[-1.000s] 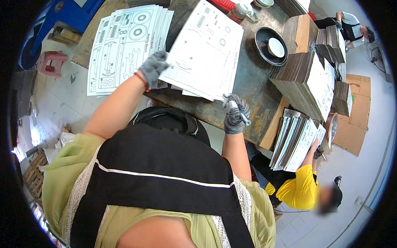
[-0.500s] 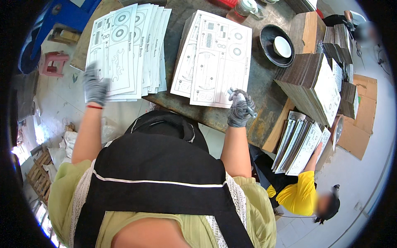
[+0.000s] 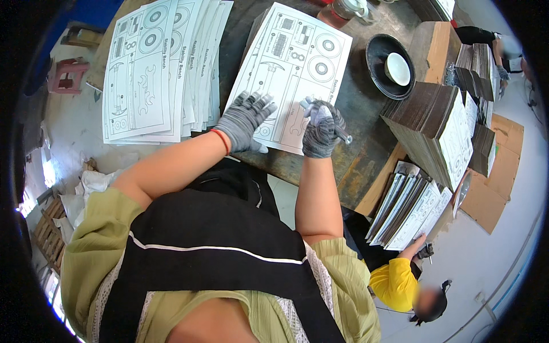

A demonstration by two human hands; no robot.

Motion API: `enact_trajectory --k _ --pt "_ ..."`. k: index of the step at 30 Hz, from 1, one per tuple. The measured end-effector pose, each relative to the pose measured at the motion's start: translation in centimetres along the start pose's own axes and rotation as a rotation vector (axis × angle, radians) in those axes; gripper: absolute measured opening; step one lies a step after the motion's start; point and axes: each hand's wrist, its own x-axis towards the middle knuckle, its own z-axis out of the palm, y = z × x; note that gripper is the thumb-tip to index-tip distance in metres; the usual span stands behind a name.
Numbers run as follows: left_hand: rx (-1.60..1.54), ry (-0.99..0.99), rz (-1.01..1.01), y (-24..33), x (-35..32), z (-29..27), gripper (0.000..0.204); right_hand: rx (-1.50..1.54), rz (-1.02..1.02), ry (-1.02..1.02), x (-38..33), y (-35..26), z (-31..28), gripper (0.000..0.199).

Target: The person repeatedly marks printed paper sheets with a marker, then stacks them on the table. The person handles the sheets one at a time, marking specific areas before placing them into a growing pile.

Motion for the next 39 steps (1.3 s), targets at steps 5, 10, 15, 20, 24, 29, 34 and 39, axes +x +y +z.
enact_trajectory --k 5,10,15,20,24,29,34,39 --pt "0.007 -0.061 -0.07 -0.5 -0.3 -0.5 0.106 0.051 -0.006 -0.054 3.4 2.0 2.9 0.028" --pt "0.005 -0.057 -0.041 -0.7 -0.2 -0.4 0.104 0.135 -0.103 -0.043 5.1 4.6 2.5 0.018" --pt "0.028 -0.074 -0.057 -0.8 0.1 -0.2 0.105 -0.456 -0.192 -0.108 2.8 6.3 2.6 0.021" --pt "0.078 0.047 -0.048 -0.3 0.2 0.2 0.101 -0.959 -0.582 -0.424 2.6 4.9 3.5 0.018" --pt "0.049 0.028 -0.079 0.0 0.4 0.1 0.098 -1.082 -0.526 -0.516 -2.4 4.0 2.1 0.015" --pt "0.079 0.106 -0.047 -0.3 -0.2 1.5 0.099 -0.989 -0.492 -0.524 -11.9 3.3 0.1 0.032" --pt "0.098 0.032 -0.074 0.0 -0.2 0.9 0.108 -1.229 -0.45 -0.566 -12.8 1.7 0.2 0.032" --pt "0.027 -0.032 -0.201 1.0 -1.1 -1.2 0.098 -0.249 -0.127 -0.008 -10.1 0.5 -3.3 0.029"
